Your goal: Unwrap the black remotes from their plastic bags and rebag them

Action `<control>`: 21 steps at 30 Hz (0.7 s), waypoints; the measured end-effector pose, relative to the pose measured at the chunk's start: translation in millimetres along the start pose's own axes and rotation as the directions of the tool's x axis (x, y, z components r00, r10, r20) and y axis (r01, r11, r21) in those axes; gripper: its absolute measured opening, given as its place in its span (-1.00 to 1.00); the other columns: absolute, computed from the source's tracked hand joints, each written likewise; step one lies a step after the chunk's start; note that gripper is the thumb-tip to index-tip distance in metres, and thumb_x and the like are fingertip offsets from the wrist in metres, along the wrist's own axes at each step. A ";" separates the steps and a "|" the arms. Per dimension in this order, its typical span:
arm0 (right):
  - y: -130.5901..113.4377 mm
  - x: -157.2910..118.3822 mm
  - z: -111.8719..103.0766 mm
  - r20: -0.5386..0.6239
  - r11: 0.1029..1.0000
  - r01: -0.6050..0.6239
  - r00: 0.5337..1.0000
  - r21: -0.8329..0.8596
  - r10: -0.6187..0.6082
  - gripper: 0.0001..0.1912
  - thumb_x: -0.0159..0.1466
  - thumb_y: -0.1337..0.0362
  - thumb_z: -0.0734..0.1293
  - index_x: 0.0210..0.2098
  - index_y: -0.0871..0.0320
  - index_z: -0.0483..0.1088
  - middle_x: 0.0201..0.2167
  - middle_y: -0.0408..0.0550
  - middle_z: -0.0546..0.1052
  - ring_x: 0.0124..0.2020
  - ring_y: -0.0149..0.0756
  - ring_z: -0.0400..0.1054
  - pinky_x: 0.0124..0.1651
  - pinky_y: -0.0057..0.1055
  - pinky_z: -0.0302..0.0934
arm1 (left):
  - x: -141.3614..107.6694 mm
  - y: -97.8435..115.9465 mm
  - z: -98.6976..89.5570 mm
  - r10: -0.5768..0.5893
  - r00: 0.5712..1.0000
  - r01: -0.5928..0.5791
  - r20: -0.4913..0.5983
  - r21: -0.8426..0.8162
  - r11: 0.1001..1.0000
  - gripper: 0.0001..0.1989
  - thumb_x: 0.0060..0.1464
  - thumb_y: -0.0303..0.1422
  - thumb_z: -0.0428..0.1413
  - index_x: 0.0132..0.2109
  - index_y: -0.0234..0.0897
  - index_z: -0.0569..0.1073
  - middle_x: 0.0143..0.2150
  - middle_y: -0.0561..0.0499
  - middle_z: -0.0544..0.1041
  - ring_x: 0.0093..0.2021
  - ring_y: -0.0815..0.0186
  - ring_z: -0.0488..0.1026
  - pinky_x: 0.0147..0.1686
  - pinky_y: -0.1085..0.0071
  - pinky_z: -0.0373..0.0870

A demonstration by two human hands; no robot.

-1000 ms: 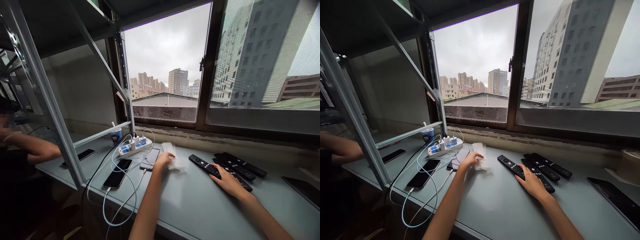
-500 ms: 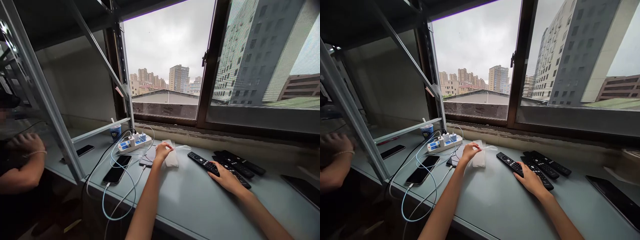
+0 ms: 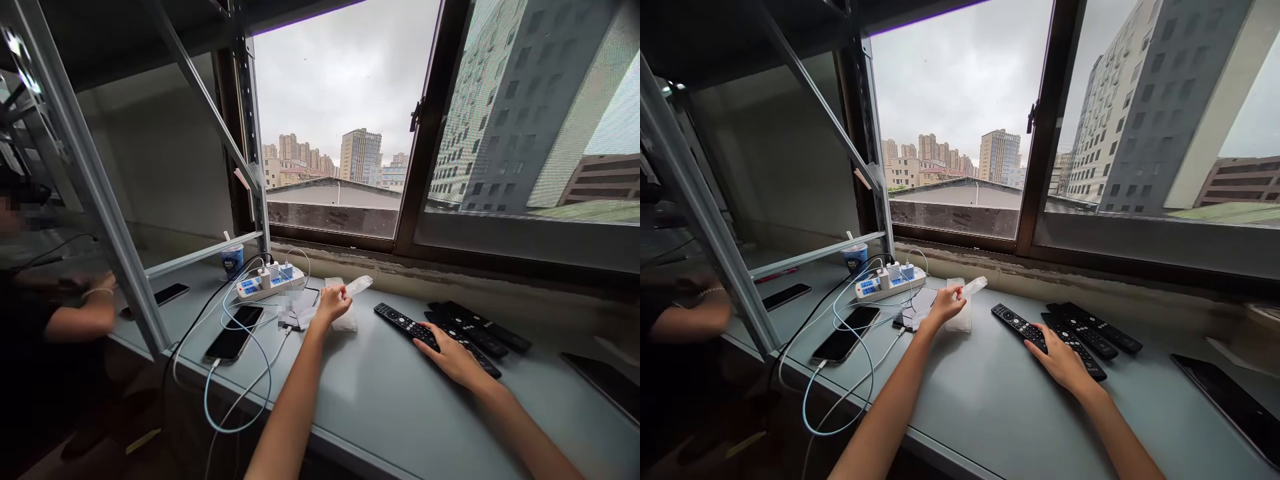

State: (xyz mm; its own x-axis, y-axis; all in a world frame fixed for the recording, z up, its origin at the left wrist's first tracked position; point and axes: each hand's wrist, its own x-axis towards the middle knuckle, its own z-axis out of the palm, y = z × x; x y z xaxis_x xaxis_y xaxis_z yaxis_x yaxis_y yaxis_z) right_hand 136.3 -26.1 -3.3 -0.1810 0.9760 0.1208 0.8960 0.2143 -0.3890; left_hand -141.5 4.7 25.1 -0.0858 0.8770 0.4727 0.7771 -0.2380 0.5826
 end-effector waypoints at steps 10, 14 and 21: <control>-0.3 -1.7 -1.1 -0.009 1.000 0.011 1.000 -0.004 -0.011 -0.46 0.22 -0.04 0.00 0.10 0.03 0.18 0.10 -0.02 0.31 0.00 -0.06 0.29 -0.13 -0.24 0.21 | -11.6 25.1 18.9 0.139 0.990 -0.139 -0.022 0.021 0.990 -0.45 -0.25 -0.72 -0.12 -0.05 -0.28 0.25 -0.27 0.01 0.43 -0.19 0.34 0.37 -0.02 0.36 0.13; 0.4 1.1 0.2 -0.001 1.000 0.003 1.000 -0.020 -0.003 -0.42 0.21 -0.05 0.01 0.10 0.10 0.21 0.09 0.01 0.32 0.01 -0.04 0.28 -0.09 -0.22 0.20 | -15.3 41.0 27.2 0.281 0.959 -0.284 0.044 0.093 0.954 -0.54 -0.15 -0.54 0.04 -0.01 -0.26 0.29 -0.17 -0.05 0.39 -0.09 0.23 0.32 0.01 0.26 0.12; 1.1 5.0 -1.9 0.052 0.999 0.001 0.999 -0.043 0.001 -0.42 0.21 -0.03 0.02 0.11 0.11 0.20 0.01 0.03 0.40 -0.03 -0.04 0.32 -0.09 -0.21 0.18 | -4.8 39.6 24.3 0.347 0.936 -0.351 0.054 0.141 0.926 -0.67 0.02 -0.61 -0.07 -0.21 -0.18 0.48 -0.15 0.00 0.39 -0.15 0.35 0.36 0.05 0.26 0.06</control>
State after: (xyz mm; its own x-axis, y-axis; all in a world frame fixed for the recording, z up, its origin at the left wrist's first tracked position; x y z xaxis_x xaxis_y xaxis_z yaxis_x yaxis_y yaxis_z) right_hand 137.2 -21.0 -1.4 -0.2008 0.9770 0.0724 0.9124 0.2134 -0.3493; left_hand -95.1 1.2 29.8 0.2229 0.7615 0.6087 0.8376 -0.4691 0.2801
